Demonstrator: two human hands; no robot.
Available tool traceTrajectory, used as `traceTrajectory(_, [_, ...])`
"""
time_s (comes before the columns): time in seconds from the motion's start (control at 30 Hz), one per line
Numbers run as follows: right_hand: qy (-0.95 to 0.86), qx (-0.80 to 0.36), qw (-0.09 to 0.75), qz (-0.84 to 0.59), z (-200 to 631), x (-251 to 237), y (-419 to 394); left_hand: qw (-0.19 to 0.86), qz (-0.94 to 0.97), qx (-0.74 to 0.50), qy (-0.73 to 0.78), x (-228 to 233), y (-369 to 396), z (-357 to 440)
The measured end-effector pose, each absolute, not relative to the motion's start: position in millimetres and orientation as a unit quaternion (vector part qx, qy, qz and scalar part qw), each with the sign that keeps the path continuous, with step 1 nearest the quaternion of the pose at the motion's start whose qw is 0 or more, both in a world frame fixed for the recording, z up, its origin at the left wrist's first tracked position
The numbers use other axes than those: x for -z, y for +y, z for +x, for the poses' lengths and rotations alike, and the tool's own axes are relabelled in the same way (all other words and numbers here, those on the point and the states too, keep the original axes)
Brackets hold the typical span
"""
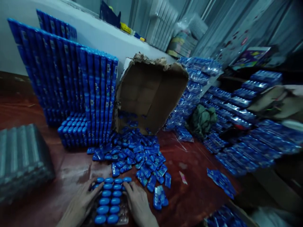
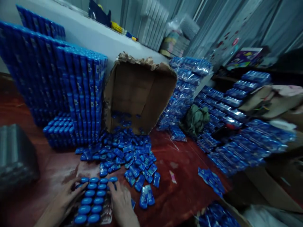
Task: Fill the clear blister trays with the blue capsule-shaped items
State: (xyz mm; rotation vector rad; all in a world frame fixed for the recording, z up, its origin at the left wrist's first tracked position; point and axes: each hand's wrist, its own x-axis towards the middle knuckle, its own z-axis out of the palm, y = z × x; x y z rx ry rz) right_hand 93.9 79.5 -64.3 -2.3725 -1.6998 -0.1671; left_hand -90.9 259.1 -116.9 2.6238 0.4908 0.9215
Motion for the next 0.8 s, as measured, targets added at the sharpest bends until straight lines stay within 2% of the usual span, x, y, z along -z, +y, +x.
traceTrajectory(0.07, [-0.506, 0.036, 0.151, -0.849, 102.2, 68.4, 73.1, 0.218, 0.890, -0.345, 0.204, 105.0, 257.9, -91.3])
traceTrajectory(0.2, [-0.356, 0.001, 0.055, -0.933, 134.2, 55.7, 74.9, 0.295, 0.844, -0.352, 0.277, 76.3, 278.0, -73.1])
traceTrajectory(0.4, [-0.364, -0.058, -0.048, -0.928, 149.6, 48.7, 97.6, 0.244, 0.884, -0.233, 0.324, 52.7, 329.2, -27.5])
traceTrajectory(0.53, [-0.368, -0.104, -0.046, -0.923, 144.7, 48.2, 91.8, 0.211, 0.906, -0.208, 0.303, 51.3, 336.0, -8.9])
traceTrajectory(0.6, [-0.364, -0.104, 0.011, -0.925, 146.6, 50.6, 82.2, 0.214, 0.913, -0.205, 0.281, 52.9, 337.3, -6.0])
traceTrajectory(0.73, [-0.337, -0.105, 0.301, -0.886, 148.8, 57.2, 50.4, 0.252, 0.905, -0.228, 0.256, 57.2, 341.8, -14.6])
traceTrajectory(0.8, [-0.316, -0.142, 0.405, -0.846, 141.6, 57.0, 31.9, 0.277, 0.887, -0.256, 0.267, 59.1, 340.3, -27.7])
